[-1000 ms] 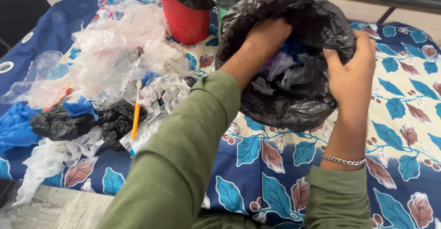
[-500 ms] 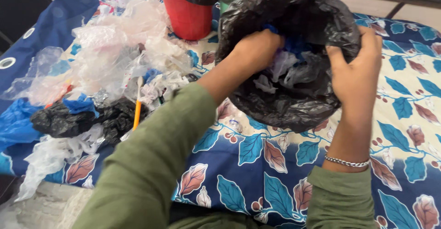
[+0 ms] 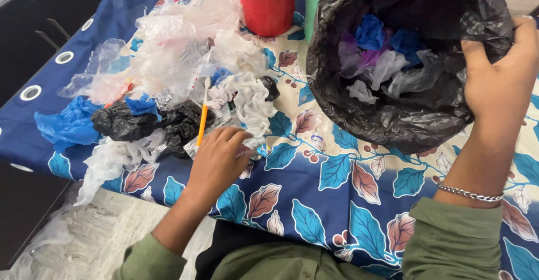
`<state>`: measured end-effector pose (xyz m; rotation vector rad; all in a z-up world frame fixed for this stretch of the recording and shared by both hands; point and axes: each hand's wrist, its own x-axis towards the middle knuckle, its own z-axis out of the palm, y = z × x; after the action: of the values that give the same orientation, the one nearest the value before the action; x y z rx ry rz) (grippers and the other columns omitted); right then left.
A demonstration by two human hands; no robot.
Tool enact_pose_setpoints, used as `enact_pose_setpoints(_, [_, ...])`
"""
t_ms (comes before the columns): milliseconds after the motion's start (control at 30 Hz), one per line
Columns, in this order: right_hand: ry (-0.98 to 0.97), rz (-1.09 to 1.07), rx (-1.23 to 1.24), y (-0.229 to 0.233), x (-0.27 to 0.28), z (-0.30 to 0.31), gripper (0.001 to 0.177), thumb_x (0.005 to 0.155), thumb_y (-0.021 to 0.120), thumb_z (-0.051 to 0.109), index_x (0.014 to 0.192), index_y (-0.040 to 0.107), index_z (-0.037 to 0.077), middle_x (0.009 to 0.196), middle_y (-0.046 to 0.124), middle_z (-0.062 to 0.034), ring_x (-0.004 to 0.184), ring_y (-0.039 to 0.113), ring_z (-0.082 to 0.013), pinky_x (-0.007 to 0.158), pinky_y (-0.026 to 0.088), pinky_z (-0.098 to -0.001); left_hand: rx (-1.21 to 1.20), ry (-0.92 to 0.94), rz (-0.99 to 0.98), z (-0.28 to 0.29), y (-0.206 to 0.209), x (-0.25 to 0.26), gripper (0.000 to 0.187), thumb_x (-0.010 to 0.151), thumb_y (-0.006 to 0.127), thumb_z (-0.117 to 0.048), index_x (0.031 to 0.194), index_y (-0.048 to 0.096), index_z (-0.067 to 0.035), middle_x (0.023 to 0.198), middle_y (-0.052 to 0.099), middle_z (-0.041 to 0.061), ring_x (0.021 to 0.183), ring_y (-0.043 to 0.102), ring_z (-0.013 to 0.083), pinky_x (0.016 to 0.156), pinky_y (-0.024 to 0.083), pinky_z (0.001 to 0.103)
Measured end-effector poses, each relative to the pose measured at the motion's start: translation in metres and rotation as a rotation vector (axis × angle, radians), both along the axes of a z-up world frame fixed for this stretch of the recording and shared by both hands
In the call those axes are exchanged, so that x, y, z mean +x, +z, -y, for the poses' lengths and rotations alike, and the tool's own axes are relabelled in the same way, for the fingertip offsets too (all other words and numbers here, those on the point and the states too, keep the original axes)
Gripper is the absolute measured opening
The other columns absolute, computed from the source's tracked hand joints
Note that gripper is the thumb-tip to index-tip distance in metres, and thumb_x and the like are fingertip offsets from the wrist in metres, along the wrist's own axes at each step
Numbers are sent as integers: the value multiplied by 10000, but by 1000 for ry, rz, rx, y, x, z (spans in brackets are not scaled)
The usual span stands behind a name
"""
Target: The person sorts crumpled paper and plastic waste from a table into separate buckets. They pick up crumpled paper and place it into a green bucket, then pick up plastic bags and other plastic items and place them into a black bucket.
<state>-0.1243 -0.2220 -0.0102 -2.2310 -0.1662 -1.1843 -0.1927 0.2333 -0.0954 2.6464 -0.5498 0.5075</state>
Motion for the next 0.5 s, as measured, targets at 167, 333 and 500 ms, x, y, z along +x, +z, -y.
enact_pose_setpoints(167, [35,-3,38,-3,1,-4,291,1018,697,34,1270,562,-19,1154,665,-89,1049,662,-192,1004,532,-328,75,17,64,-23,-37,-4,610,728,737,-185,1318,596,-133,1418,576,109,1351,468,319,1107,350,494])
enact_pose_setpoints(333, [61,16,47,-7,4,2,304,1023,699,40,1282,556,-29,1194,682,-93,1063,664,-181,1009,539,-324,120,-28,30,-31,-44,0,665,735,710,-149,1383,562,-144,1445,574,108,1352,508,285,1111,368,462])
enact_pose_setpoints(500, [37,2,44,-7,4,4,295,1024,701,57,1272,559,-13,1174,658,-85,1067,668,-183,981,523,-318,111,-46,23,-33,-44,0,659,735,726,-188,1372,563,-138,1403,599,128,1244,583,310,1012,439,446])
